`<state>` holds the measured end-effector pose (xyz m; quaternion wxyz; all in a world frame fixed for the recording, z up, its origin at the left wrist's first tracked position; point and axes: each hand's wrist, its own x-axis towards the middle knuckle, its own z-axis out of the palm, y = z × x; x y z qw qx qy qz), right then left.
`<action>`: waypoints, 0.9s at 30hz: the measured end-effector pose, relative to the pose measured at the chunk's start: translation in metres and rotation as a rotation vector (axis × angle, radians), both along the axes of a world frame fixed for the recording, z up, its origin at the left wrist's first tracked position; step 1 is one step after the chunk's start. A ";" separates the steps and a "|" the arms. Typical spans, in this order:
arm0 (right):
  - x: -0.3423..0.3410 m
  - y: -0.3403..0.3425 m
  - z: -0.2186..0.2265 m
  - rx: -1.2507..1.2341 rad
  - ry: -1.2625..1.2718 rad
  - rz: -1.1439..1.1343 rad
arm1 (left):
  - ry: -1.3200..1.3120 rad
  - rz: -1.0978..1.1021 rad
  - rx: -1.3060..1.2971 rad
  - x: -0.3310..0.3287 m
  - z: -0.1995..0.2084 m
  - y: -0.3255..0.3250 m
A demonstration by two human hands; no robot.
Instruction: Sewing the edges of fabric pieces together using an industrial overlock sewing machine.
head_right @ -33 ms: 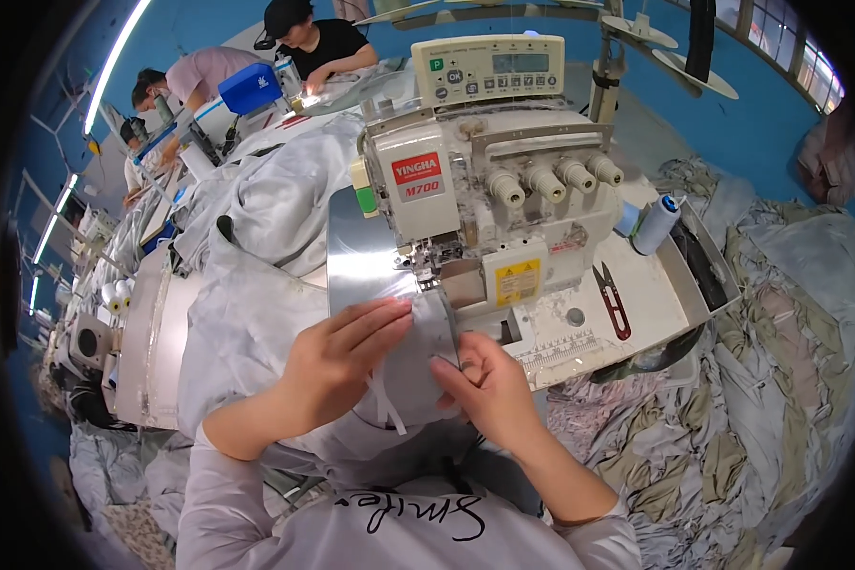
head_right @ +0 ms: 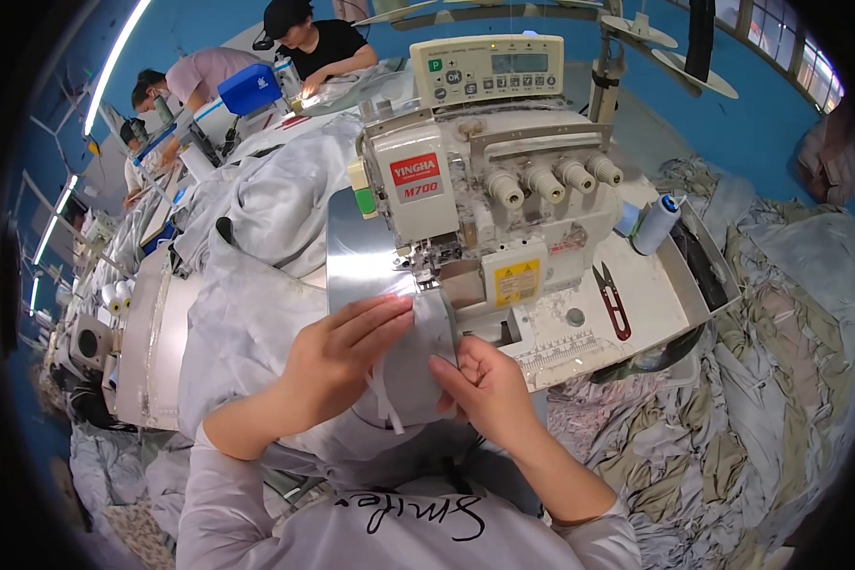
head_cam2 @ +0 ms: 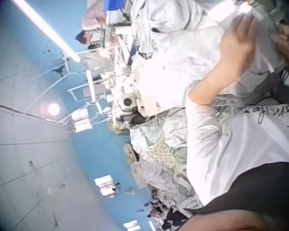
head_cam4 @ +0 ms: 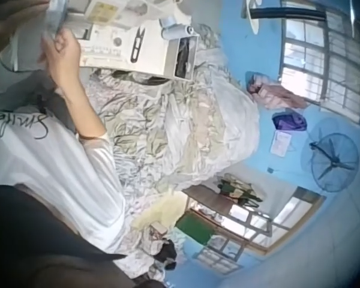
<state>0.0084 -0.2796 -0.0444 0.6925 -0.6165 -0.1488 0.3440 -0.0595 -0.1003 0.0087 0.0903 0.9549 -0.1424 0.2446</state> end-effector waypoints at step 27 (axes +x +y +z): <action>0.018 0.012 -0.002 0.157 0.015 -0.047 | 0.543 0.391 -0.146 -0.084 -0.022 0.024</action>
